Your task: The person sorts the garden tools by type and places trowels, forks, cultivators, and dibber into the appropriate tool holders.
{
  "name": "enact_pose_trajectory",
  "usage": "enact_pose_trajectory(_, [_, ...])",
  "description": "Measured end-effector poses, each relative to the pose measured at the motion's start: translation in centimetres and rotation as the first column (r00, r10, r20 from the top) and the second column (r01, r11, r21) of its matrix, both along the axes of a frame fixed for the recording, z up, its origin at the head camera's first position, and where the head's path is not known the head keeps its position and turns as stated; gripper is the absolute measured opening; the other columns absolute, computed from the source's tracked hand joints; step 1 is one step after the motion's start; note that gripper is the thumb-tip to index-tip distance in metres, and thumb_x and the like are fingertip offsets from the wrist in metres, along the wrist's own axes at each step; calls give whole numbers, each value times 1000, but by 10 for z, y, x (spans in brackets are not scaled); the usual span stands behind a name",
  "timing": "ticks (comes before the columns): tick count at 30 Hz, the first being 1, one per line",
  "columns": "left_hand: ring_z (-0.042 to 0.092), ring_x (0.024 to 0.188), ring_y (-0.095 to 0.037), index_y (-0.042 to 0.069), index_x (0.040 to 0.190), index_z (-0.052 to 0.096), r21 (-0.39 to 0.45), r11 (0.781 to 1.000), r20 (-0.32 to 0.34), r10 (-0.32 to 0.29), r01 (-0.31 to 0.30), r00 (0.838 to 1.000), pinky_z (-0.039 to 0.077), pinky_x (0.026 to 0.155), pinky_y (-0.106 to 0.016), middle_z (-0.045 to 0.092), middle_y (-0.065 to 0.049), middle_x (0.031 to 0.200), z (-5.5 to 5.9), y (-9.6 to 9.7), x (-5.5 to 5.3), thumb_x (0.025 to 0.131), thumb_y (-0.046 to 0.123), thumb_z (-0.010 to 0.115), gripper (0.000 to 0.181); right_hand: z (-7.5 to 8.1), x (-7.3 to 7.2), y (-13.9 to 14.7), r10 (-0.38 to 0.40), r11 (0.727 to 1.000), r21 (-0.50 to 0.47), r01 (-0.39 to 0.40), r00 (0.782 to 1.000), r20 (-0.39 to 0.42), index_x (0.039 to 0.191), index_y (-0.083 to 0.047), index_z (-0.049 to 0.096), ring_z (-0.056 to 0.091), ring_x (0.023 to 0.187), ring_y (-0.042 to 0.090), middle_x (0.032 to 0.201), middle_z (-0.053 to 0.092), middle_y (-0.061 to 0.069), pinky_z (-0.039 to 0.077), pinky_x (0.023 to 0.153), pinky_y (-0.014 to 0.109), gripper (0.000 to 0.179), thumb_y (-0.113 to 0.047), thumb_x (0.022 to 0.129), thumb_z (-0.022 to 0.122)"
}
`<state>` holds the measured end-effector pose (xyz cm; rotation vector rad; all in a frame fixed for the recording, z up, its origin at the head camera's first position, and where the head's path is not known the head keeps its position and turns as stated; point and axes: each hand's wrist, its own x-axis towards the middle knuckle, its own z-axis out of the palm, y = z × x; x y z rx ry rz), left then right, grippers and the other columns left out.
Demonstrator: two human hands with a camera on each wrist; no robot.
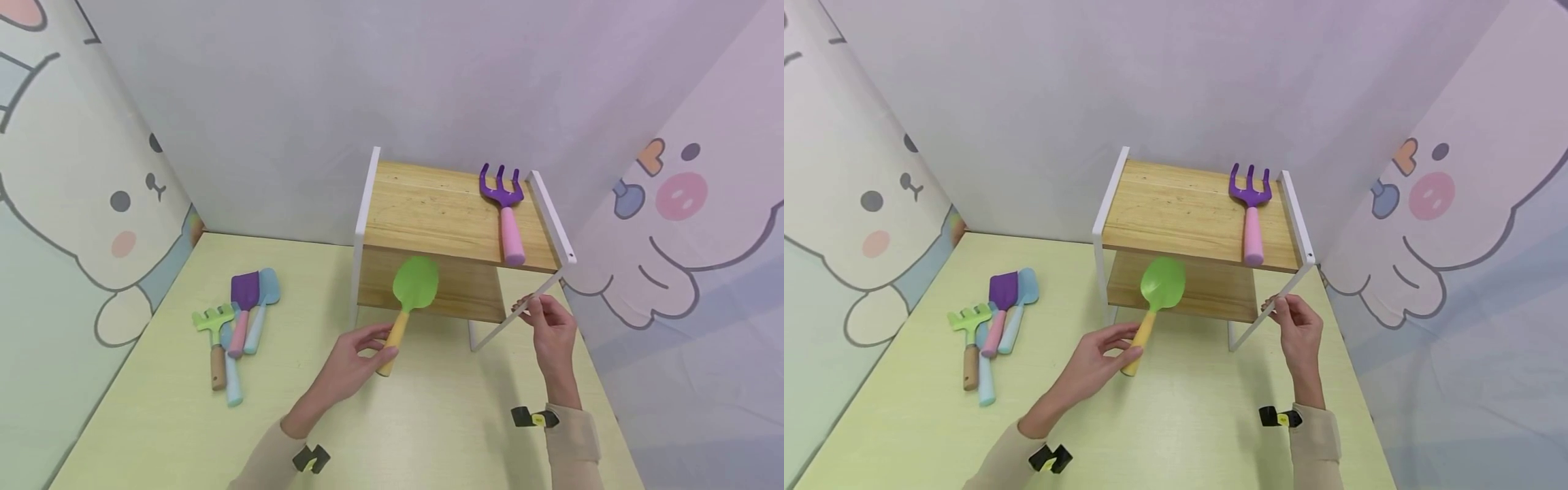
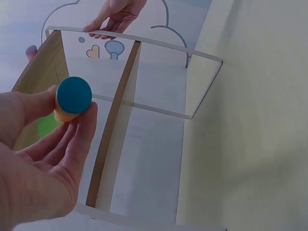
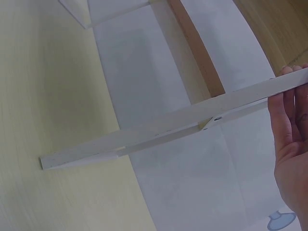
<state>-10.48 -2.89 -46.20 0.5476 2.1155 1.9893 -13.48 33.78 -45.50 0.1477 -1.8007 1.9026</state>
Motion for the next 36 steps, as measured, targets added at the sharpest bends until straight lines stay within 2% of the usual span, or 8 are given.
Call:
enact_pose_trajectory(6, [71,102,-28,-4,135,62,-1,1000,-32,-2,2,999,60,87,-34,70,-18,122,11,9,-11,96,10,74,43,-1,-1,-2,36,999,-13,-36,999,-22,101,15,66,74,85,15,91,73,6,60,81,27,15,5,103,56])
enact_pose_trajectory(9, [71,104,-28,-4,134,62,-13,1000,-43,0,-1,999,59,88,-31,70,-18,122,16,13,-15,97,10,73,42,-3,-1,-2,59,998,-17,-60,998,-36,102,15,66,74,85,15,92,74,7,60,81,28,14,7,102,55])
enact_pose_trajectory(13, [71,105,-31,-7,133,62,-23,1000,-35,0,-1,999,59,87,-27,70,-20,121,20,20,-21,97,13,73,43,-4,-1,-2,59,998,-13,-60,998,-29,102,15,67,74,85,15,93,73,7,60,81,28,14,8,102,55])
enact_pose_trajectory(19, [71,105,-32,-7,133,62,-35,999,-16,0,-1,1000,60,82,-28,70,-21,121,28,34,-31,97,15,73,43,-4,0,-1,51,999,-8,-51,998,-21,102,15,66,74,84,15,92,73,7,60,81,28,13,8,102,55])
enact_pose_trajectory(24, [71,106,-30,-7,131,64,-46,999,-2,9,-9,1000,60,85,-29,70,-20,122,37,48,-41,97,16,74,42,-3,0,0,33,999,-2,-34,999,-19,101,16,65,74,84,15,91,73,6,60,81,28,14,6,102,56])
enact_pose_trajectory(29, [70,106,-31,-10,130,63,-13,1000,3,-8,8,1000,60,87,-31,70,-22,122,40,59,-51,98,15,72,42,-1,0,-1,4,1000,-5,-4,1000,-10,99,15,66,74,84,13,90,73,5,60,79,27,14,6,102,56])
enact_pose_trajectory(36, [70,111,-32,-8,131,63,-3,1000,61,-3,3,998,60,87,-31,69,-21,124,47,71,-59,98,16,73,42,-1,0,-1,9,1000,-13,-10,1000,-22,99,15,66,74,84,13,90,73,5,60,79,27,14,8,102,55])
